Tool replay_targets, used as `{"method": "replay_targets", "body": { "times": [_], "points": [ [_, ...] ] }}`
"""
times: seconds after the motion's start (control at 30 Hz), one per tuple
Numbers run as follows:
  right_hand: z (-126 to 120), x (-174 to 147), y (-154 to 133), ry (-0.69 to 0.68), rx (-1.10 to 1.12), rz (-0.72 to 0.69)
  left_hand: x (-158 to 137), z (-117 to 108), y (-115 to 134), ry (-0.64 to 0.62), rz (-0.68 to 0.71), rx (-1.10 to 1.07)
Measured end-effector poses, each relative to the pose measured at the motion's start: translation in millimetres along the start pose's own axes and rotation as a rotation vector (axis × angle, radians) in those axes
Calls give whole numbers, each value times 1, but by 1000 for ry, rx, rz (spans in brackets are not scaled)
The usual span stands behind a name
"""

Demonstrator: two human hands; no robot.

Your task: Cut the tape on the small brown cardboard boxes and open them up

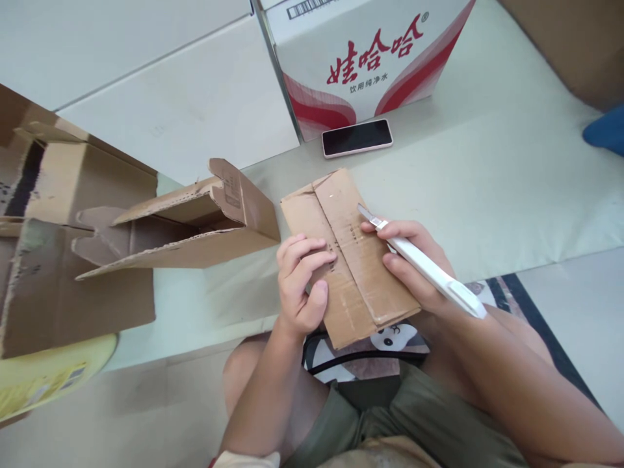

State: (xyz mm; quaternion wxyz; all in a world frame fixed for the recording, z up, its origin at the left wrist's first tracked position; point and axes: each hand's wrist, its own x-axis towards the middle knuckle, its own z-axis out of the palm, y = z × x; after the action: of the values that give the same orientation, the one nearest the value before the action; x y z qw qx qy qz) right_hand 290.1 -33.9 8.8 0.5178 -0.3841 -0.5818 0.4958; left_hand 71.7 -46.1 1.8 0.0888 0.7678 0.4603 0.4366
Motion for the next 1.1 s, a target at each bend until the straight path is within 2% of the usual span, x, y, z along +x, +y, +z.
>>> {"method": "replay_targets", "body": {
  "times": [1.1],
  "points": [
    [-1,1,2,-12,27,-37,4,0,2,14,41,-41]
  ]
}}
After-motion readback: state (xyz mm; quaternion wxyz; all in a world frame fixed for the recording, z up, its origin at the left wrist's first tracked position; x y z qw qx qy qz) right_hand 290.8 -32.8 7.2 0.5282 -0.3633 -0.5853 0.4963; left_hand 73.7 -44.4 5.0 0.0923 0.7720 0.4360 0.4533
